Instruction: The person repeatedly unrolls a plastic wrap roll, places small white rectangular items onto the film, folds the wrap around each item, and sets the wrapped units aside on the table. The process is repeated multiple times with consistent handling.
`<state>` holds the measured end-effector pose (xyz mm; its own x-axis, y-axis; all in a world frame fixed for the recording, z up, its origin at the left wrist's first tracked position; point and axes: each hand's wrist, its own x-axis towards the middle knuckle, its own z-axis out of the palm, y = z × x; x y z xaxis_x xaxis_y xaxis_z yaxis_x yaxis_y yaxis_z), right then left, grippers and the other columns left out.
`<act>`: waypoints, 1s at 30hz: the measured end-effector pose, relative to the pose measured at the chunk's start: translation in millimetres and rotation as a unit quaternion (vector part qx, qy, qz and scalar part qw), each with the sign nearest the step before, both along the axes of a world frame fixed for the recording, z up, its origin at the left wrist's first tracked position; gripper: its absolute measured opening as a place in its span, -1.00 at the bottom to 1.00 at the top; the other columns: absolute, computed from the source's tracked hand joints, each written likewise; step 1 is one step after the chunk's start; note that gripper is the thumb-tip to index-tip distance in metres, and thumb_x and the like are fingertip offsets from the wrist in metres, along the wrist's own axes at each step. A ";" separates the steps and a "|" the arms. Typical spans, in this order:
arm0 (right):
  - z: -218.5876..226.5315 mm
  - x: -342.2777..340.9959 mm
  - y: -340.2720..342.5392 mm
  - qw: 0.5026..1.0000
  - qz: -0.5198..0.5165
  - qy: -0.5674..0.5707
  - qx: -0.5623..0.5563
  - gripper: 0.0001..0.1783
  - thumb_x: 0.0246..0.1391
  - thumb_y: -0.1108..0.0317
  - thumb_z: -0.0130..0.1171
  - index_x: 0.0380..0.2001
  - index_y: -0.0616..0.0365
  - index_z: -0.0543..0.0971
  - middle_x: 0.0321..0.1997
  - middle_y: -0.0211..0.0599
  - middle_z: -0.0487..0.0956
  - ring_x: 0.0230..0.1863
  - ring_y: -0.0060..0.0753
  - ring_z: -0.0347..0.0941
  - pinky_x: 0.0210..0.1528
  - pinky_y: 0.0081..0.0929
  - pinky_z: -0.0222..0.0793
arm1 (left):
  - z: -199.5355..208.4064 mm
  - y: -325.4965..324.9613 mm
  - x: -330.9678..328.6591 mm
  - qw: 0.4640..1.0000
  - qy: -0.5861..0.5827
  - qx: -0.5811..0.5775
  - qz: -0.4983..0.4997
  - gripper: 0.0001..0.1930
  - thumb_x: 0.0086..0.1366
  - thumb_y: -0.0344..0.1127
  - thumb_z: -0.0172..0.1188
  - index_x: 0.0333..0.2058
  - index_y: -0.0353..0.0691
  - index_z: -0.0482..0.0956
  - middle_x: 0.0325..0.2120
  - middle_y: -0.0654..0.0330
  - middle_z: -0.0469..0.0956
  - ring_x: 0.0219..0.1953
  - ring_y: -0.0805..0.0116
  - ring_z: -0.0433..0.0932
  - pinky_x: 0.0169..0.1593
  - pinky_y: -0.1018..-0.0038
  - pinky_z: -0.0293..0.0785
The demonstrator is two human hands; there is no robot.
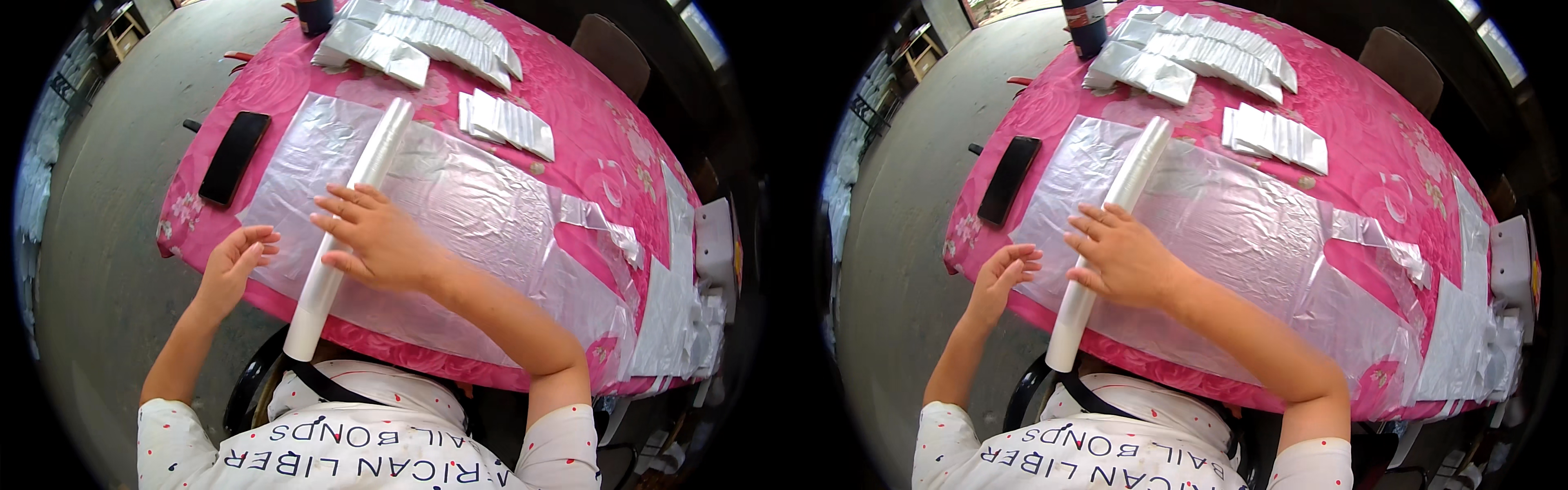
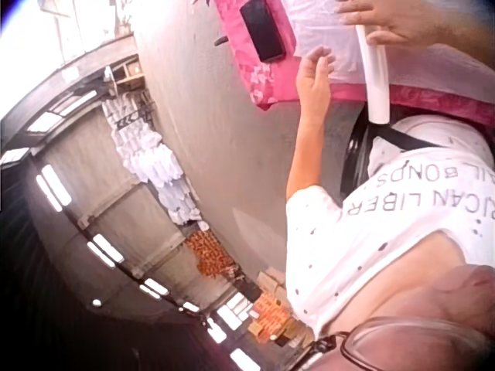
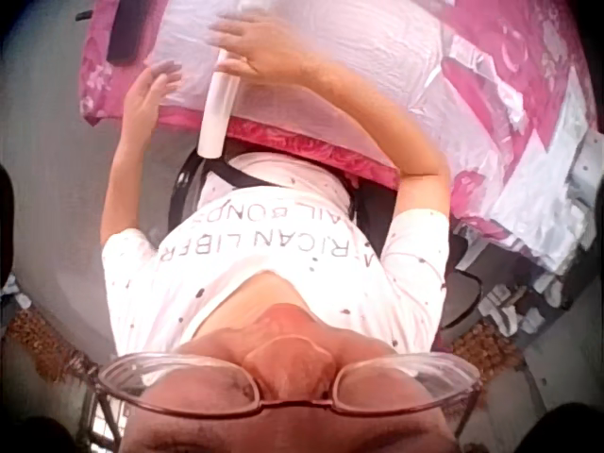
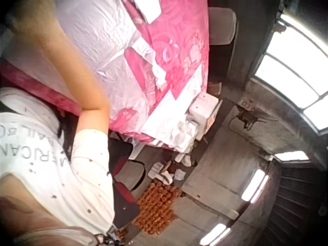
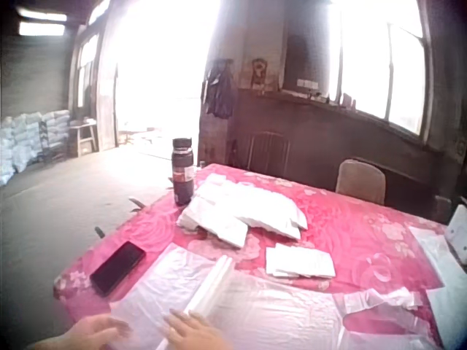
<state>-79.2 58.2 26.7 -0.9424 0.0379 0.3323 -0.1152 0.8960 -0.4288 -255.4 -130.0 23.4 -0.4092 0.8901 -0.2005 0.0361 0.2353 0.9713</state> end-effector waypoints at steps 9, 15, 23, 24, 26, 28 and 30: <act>-34.6 -119.7 -32.4 0.989 -0.146 0.009 0.030 -0.50 0.01 0.15 0.00 -0.03 0.26 0.44 0.17 0.02 0.29 0.33 -0.04 -0.04 0.33 -0.08 -0.32 | -7.6 -46.1 45.0 0.868 0.489 -0.086 0.009 -0.20 -0.03 -0.38 0.28 0.16 -0.37 0.05 -0.13 -0.10 0.34 -0.16 0.01 0.41 -0.09 0.30 0.36; -43.7 -121.9 -55.1 0.923 -0.300 0.137 -0.196 -0.14 -0.11 0.37 0.05 0.25 0.29 -0.09 0.31 0.30 -0.16 0.38 0.14 -0.41 0.35 -0.12 -0.46 | -9.4 -53.0 33.5 0.973 0.195 -0.116 0.046 -0.09 -0.07 -0.38 0.32 0.20 -0.37 -0.07 -0.18 -0.03 0.39 -0.24 0.11 0.46 -0.12 0.35 0.40; 10.9 -68.8 -44.0 0.484 -0.036 0.185 -0.855 -0.28 -0.07 0.24 0.22 0.09 0.23 0.12 -0.23 -0.23 0.42 -0.26 -0.44 0.42 -0.15 -0.43 0.43 | -3.2 -45.2 71.5 0.778 -0.599 0.113 -0.150 -0.14 -0.02 -0.34 0.19 0.20 -0.35 -0.12 -0.33 0.04 0.41 -0.47 0.39 0.48 -0.39 0.42 0.46; 15.6 -59.4 -41.3 0.447 0.013 0.187 -0.875 -0.30 -0.07 0.24 0.22 0.09 0.22 0.13 -0.27 -0.26 0.43 -0.28 -0.47 0.41 -0.16 -0.43 0.43 | -5.0 -44.5 75.4 0.675 -0.706 0.130 -0.171 -0.05 -0.04 -0.32 0.20 0.24 -0.36 -0.21 -0.35 0.02 0.42 -0.49 0.37 0.48 -0.44 0.42 0.46; 24.0 -42.1 -36.0 0.480 -0.017 0.202 -0.854 -0.31 -0.10 0.25 0.24 0.06 0.23 0.16 -0.33 -0.30 0.43 -0.31 -0.49 0.43 -0.19 -0.46 0.44 | -4.7 -33.8 80.2 0.671 -0.703 0.117 -0.205 -0.08 -0.01 -0.22 0.18 0.23 -0.41 -0.15 -0.36 -0.02 0.43 -0.49 0.30 0.49 -0.43 0.41 0.46; 28.5 -25.5 -32.0 0.531 -0.072 0.206 -0.819 -0.32 -0.11 0.24 0.26 0.04 0.24 0.18 -0.35 -0.30 0.43 -0.32 -0.49 0.43 -0.21 -0.47 0.44 | -4.7 -27.6 78.6 0.775 -0.600 0.031 -0.196 -0.13 0.02 -0.15 0.17 0.21 -0.43 -0.06 -0.35 -0.05 0.44 -0.48 0.26 0.50 -0.40 0.40 0.47; 27.5 -11.4 -34.9 0.592 -0.160 0.206 -0.763 -0.38 -0.08 0.27 0.25 -0.01 0.24 0.20 -0.34 -0.29 0.44 -0.33 -0.50 0.43 -0.25 -0.50 0.43 | -7.4 -17.6 80.1 0.916 -0.363 0.023 -0.167 -0.25 0.09 -0.06 0.14 0.14 -0.41 0.10 -0.23 -0.01 0.44 -0.29 0.30 0.49 -0.19 0.43 0.42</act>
